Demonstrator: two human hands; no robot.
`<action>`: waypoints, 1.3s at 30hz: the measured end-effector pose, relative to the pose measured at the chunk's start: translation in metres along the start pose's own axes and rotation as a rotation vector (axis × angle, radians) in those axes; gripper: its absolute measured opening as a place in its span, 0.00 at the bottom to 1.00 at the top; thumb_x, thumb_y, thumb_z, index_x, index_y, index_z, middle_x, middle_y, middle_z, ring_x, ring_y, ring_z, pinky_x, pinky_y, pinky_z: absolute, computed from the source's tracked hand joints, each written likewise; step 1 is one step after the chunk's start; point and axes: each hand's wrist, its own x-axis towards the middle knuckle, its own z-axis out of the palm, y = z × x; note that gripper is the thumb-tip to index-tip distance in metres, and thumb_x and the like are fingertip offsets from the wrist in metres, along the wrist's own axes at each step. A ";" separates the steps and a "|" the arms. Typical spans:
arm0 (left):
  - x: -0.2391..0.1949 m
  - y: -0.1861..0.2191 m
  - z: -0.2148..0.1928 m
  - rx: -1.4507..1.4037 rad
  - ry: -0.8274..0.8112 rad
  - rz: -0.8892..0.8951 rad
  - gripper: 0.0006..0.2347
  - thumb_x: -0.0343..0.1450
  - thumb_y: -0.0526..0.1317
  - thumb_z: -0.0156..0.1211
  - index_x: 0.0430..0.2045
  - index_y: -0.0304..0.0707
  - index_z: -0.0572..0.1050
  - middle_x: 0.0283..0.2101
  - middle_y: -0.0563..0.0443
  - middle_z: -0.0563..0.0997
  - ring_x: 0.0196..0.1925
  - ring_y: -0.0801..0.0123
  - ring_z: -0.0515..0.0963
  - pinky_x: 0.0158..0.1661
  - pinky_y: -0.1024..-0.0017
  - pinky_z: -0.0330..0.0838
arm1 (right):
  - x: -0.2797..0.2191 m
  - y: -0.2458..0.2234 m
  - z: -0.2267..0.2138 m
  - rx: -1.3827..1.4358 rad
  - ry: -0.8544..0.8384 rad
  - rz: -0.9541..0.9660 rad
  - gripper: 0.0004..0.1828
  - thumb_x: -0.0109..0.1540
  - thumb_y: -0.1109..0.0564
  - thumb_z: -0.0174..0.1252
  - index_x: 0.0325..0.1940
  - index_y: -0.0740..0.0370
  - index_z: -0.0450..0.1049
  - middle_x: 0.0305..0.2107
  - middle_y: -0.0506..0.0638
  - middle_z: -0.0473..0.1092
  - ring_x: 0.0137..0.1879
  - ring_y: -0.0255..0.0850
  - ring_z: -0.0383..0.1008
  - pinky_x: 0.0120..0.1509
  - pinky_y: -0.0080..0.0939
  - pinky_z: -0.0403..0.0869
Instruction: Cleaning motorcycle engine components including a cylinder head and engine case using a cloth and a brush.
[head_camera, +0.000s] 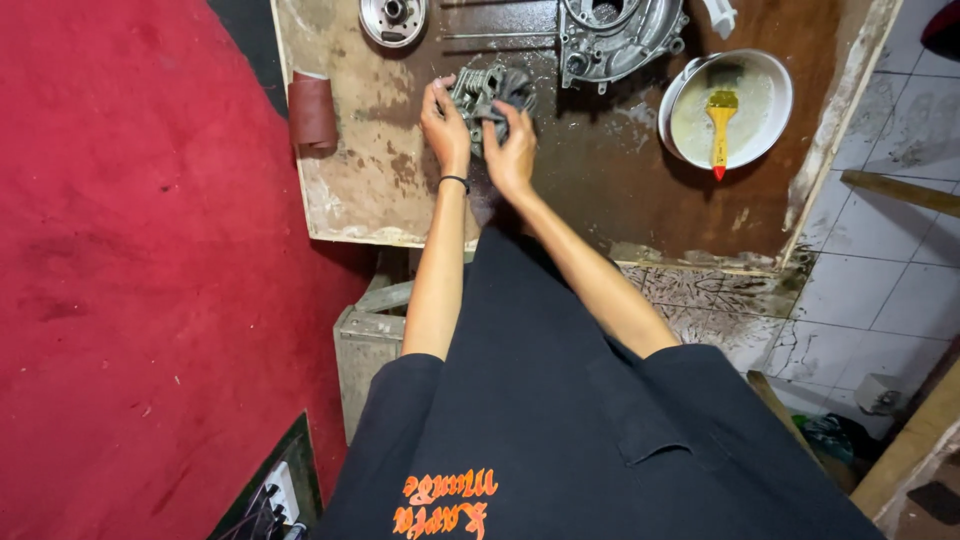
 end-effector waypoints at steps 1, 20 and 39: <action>-0.001 0.004 0.000 -0.003 -0.002 -0.001 0.16 0.81 0.45 0.43 0.42 0.33 0.78 0.42 0.43 0.85 0.44 0.60 0.81 0.49 0.65 0.72 | -0.007 -0.001 -0.005 -0.003 0.001 0.000 0.13 0.63 0.60 0.61 0.52 0.62 0.78 0.45 0.61 0.75 0.52 0.57 0.77 0.59 0.51 0.73; 0.002 0.002 -0.001 0.023 0.006 0.003 0.16 0.81 0.45 0.44 0.40 0.33 0.78 0.41 0.42 0.85 0.45 0.56 0.84 0.51 0.63 0.73 | 0.014 0.015 -0.017 -0.067 -0.052 -0.012 0.14 0.67 0.59 0.63 0.57 0.59 0.76 0.45 0.59 0.77 0.52 0.55 0.77 0.60 0.53 0.73; 0.001 -0.005 0.003 -0.001 0.023 0.018 0.14 0.80 0.43 0.44 0.40 0.33 0.78 0.43 0.43 0.85 0.46 0.55 0.84 0.50 0.64 0.73 | 0.003 0.003 -0.013 -0.131 -0.070 -0.222 0.14 0.60 0.63 0.62 0.50 0.66 0.75 0.44 0.63 0.75 0.53 0.63 0.74 0.58 0.57 0.72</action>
